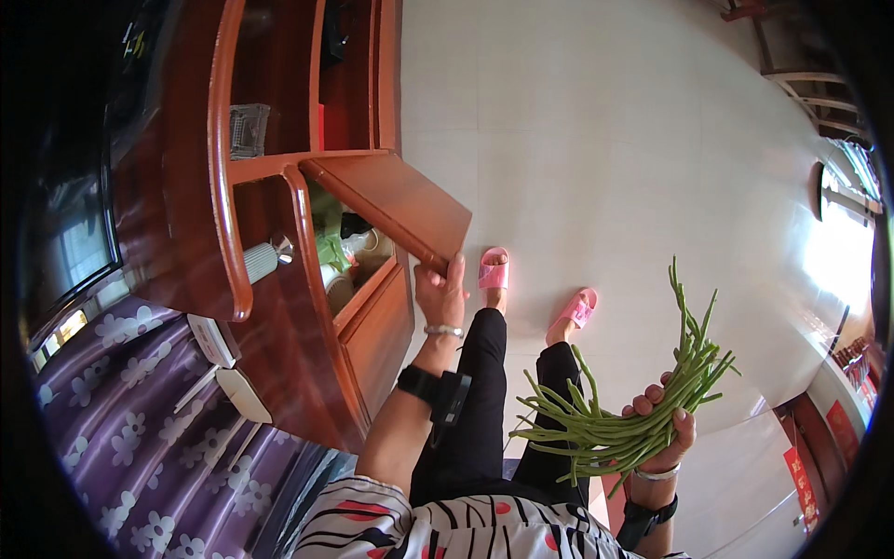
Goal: The person breaks long beans into smaller pieces by hand, places them in a bowl, then bags the remaining beans and puts them in the refrigerator.
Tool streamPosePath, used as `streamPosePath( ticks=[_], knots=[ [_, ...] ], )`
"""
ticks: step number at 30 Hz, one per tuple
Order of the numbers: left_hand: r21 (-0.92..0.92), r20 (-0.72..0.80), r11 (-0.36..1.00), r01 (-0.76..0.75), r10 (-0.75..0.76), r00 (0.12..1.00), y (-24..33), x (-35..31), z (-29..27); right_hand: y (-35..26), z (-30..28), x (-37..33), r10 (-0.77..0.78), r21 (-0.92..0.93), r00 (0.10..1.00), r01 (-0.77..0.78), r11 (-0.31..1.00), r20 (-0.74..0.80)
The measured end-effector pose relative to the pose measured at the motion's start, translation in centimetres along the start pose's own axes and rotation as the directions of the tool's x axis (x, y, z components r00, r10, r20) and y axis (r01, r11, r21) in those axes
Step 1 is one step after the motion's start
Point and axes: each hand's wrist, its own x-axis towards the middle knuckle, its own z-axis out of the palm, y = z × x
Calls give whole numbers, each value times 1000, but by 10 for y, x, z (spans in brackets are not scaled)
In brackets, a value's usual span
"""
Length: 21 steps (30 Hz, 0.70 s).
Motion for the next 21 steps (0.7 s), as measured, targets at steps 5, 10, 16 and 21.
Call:
streamPosePath(
  ticks=[5,10,16,21],
  knots=[
    [-125,80,990,60,-50,996,25,3,40,-5,-24,-9,-2,36,1000,3,999,-22],
    [-122,129,989,85,-69,989,40,10,61,-8,-45,-9,0,87,998,5,996,-60],
    [171,221,969,-176,137,966,-16,30,53,-8,-72,-2,16,94,996,-8,995,-87],
    [633,133,755,-170,110,985,-135,103,-24,-1,-84,3,57,46,994,-52,998,-99]
  ],
)
